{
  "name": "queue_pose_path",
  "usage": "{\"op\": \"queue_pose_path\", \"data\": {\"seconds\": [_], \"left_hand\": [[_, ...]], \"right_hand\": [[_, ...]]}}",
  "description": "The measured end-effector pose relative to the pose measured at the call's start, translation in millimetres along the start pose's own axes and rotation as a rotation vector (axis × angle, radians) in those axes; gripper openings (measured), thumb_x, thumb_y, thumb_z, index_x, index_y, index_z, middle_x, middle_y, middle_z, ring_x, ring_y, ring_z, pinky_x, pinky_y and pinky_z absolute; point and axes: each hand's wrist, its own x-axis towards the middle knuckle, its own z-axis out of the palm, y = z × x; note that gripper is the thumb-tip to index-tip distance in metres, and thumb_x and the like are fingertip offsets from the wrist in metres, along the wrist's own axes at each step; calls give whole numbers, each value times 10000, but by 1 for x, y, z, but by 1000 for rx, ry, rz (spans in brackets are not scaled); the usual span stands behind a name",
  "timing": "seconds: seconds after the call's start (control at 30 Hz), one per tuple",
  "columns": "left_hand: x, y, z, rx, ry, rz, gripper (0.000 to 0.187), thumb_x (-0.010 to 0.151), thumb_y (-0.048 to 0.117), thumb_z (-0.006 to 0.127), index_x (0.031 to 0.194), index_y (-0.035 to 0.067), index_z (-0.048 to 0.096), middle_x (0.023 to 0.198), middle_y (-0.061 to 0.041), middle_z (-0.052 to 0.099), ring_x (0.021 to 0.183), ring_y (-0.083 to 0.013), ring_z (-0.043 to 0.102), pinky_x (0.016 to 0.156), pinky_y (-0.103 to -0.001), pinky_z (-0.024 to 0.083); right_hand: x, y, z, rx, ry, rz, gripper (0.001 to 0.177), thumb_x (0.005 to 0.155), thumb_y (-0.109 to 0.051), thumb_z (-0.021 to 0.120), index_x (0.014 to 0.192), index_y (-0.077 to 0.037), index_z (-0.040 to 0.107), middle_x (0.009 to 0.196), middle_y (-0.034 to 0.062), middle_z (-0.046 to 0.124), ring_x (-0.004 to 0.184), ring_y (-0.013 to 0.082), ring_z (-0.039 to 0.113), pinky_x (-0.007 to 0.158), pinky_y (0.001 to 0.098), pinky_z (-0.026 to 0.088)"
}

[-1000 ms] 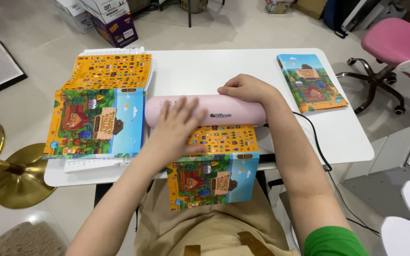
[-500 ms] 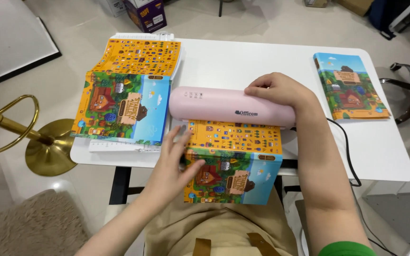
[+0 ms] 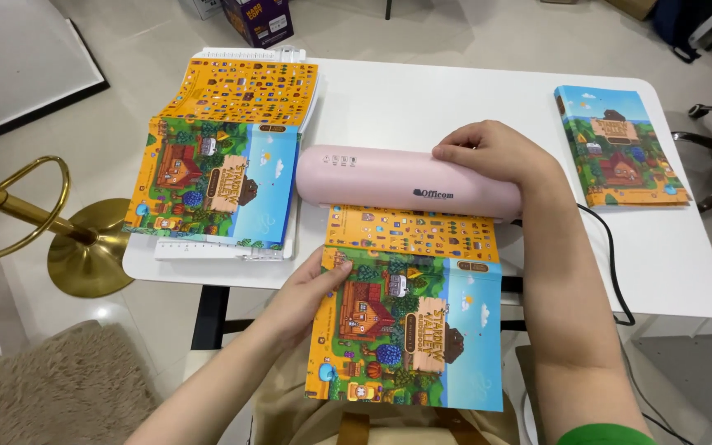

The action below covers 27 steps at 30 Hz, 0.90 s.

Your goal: Laminating printed guidebook covers using a portable laminating machine on a desk.

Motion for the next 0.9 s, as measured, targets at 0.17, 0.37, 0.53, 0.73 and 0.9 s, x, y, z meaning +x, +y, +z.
{"op": "queue_pose_path", "data": {"seconds": [0.17, 0.37, 0.53, 0.73, 0.9], "left_hand": [[3, 5, -1, -14, 3, -59, 561, 1039, 289, 497, 1555, 86, 403, 1191, -260, 719, 962, -340, 767, 760, -476, 647], [3, 9, 0, 28, 34, -172, 510, 1055, 372, 477, 1445, 48, 530, 992, -238, 735, 834, -316, 774, 701, -430, 651], [7, 7, -1, 32, 26, -138, 480, 1062, 372, 479, 1394, 34, 557, 957, -222, 748, 810, -292, 780, 680, -419, 654], [4, 13, 3, 6, 41, -86, 457, 1058, 333, 503, 1372, 8, 571, 979, -216, 754, 838, -283, 778, 704, -415, 650], [6, 16, 5, -2, 47, -65, 441, 1060, 318, 503, 1361, 4, 573, 979, -209, 753, 840, -269, 774, 701, -411, 648]], "right_hand": [[1, 3, 1, 0, 3, 11, 353, 955, -424, 681, 1145, -155, 806, 1029, 122, 781, 1021, 321, 715, 883, 453, 528], [5, 5, 2, -4, 11, 26, 325, 949, -416, 687, 1130, -177, 813, 1017, 104, 784, 998, 306, 716, 855, 438, 525], [2, 2, 1, -2, 3, 35, 344, 947, -408, 684, 1165, -170, 804, 1053, 129, 783, 1025, 334, 713, 869, 457, 523], [2, -1, 1, 12, 6, 0, 362, 951, -397, 683, 1207, -163, 787, 1071, 158, 779, 1045, 358, 710, 885, 479, 523], [2, 0, 2, 9, 6, -2, 377, 949, -397, 684, 1219, -151, 779, 1074, 174, 775, 1058, 368, 708, 889, 490, 525]]}}
